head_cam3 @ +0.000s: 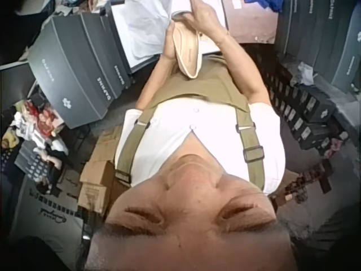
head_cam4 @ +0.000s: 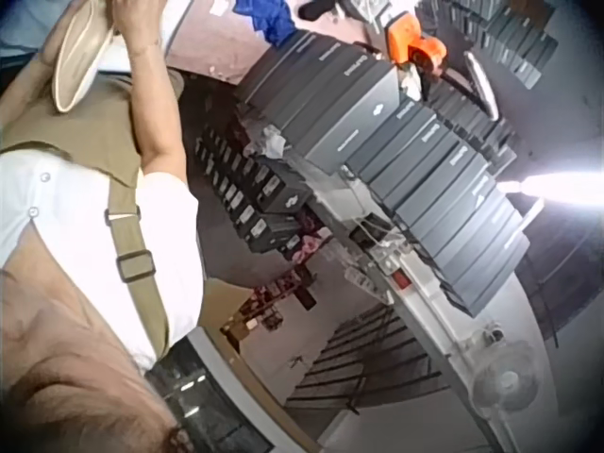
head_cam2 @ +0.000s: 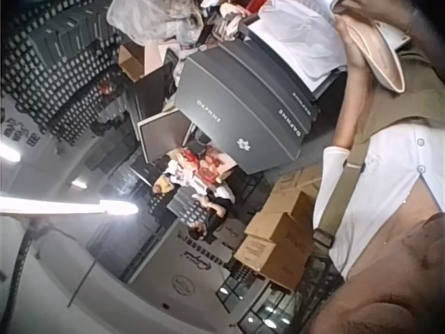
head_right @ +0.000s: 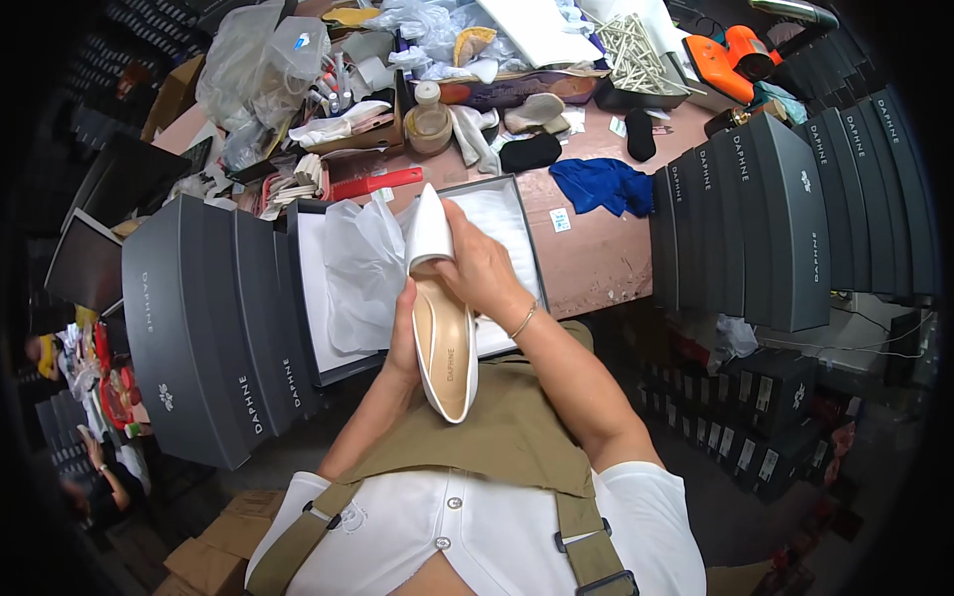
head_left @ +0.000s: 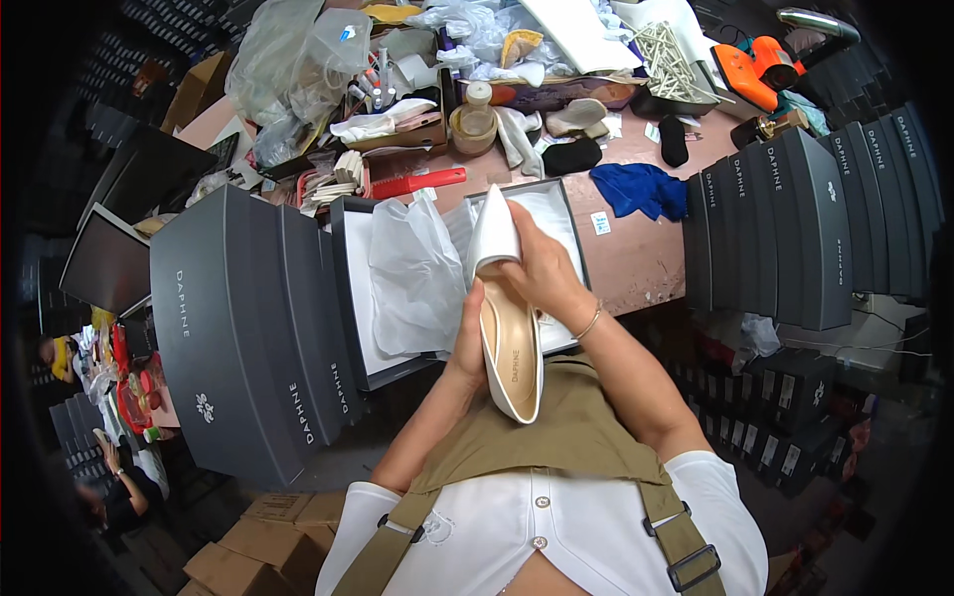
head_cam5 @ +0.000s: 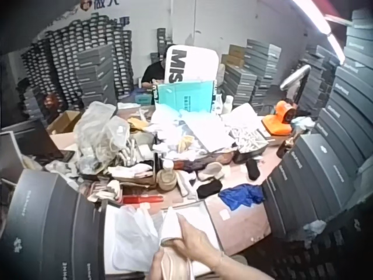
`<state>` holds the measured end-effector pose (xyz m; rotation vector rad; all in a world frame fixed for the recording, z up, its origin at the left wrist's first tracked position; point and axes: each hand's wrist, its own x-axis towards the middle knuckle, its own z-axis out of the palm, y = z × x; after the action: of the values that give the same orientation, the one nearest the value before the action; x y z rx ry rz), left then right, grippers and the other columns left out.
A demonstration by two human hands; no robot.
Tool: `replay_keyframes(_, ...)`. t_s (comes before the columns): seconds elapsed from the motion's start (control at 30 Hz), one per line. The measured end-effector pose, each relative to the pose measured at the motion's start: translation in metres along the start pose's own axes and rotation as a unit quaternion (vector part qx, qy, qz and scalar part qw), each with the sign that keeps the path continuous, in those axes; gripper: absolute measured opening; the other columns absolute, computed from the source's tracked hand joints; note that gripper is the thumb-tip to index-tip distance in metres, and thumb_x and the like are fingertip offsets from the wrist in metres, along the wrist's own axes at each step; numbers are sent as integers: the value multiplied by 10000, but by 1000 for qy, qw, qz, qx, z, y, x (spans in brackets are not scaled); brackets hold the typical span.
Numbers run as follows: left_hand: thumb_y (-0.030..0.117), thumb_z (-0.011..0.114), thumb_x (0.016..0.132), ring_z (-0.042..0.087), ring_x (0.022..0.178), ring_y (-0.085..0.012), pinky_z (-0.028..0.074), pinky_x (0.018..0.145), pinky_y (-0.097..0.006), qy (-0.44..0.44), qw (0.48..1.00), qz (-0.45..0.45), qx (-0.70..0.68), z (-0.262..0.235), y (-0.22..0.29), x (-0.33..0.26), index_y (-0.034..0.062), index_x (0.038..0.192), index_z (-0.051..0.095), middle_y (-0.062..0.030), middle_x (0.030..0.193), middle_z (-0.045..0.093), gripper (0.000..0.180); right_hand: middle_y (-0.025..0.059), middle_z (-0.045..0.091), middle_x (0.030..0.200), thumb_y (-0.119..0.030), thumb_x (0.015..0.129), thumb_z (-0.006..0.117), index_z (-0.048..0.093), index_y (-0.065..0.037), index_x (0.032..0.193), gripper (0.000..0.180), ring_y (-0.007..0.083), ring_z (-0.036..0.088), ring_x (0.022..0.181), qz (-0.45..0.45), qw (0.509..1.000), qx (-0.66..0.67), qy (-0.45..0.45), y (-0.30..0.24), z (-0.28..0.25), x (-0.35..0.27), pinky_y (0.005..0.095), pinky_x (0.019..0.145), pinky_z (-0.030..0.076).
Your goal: Packing white high-heeled shoes into a shoe box with protective tissue paper.
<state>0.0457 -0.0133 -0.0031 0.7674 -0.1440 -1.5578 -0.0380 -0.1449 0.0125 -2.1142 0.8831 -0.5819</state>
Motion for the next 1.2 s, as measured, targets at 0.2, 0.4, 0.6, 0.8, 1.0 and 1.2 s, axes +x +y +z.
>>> replay_keyframes(0.2, 209, 477, 971, 588, 1062, -188, 488, 907, -320, 24, 993, 71, 93, -23, 19, -9, 27, 1348, 386, -103, 1210, 561, 429, 181, 550, 1225, -179, 767, 730, 369, -29, 1376, 724, 295, 583, 1053, -64, 988, 138, -32, -35, -37, 17, 393, 841, 494)
replay_keyframes(0.4, 304, 571, 930, 629, 746, -198, 537, 670, -306, -14, 987, -53, -150, -32, 41, -13, -12, 1149, 518, -127, 933, 608, 388, 96, 603, 1116, -145, 923, 593, 499, 4, 1284, 402, 148, 571, 989, 128, 924, 344, -106, -11, -19, -43, 289, 864, 469)
replay_keyframes(0.6, 309, 576, 922, 629, 727, -196, 538, 677, -284, -19, 981, -125, -148, -56, 16, -16, -61, 1050, 565, -128, 859, 633, 392, 67, 635, 926, -158, 963, 516, 618, 62, 1051, 259, 121, 586, 857, 124, 890, 394, -192, -14, -16, -76, 258, 790, 471)
replay_keyframes(0.8, 288, 586, 914, 631, 720, -184, 533, 686, -270, -36, 978, -138, -155, -58, 16, -17, -68, 1058, 567, -122, 816, 649, 384, 24, 673, 904, -164, 923, 599, 661, -1, 983, 184, 64, 576, 802, 124, 899, 351, -229, -21, -18, -76, 228, 731, 465)
replay_keyframes(1.0, 204, 497, 958, 599, 717, -200, 520, 642, -313, -103, 949, -104, -279, -63, 8, -19, 31, 1402, 323, -146, 903, 549, 506, 2, 651, 910, -98, 853, 672, 642, -26, 987, 155, 49, 566, 836, 120, 882, 391, -232, -40, -14, -79, 226, 746, 459)
replay_keyframes(1.2, 299, 456, 979, 595, 612, -210, 480, 514, -291, -268, 904, -59, -328, -78, -3, -16, -11, 1332, 393, -162, 766, 548, 474, 72, 662, 944, -126, 812, 703, 628, -31, 988, 214, 152, 610, 707, -64, 928, 278, -241, -55, -2, -83, 276, 678, 495)
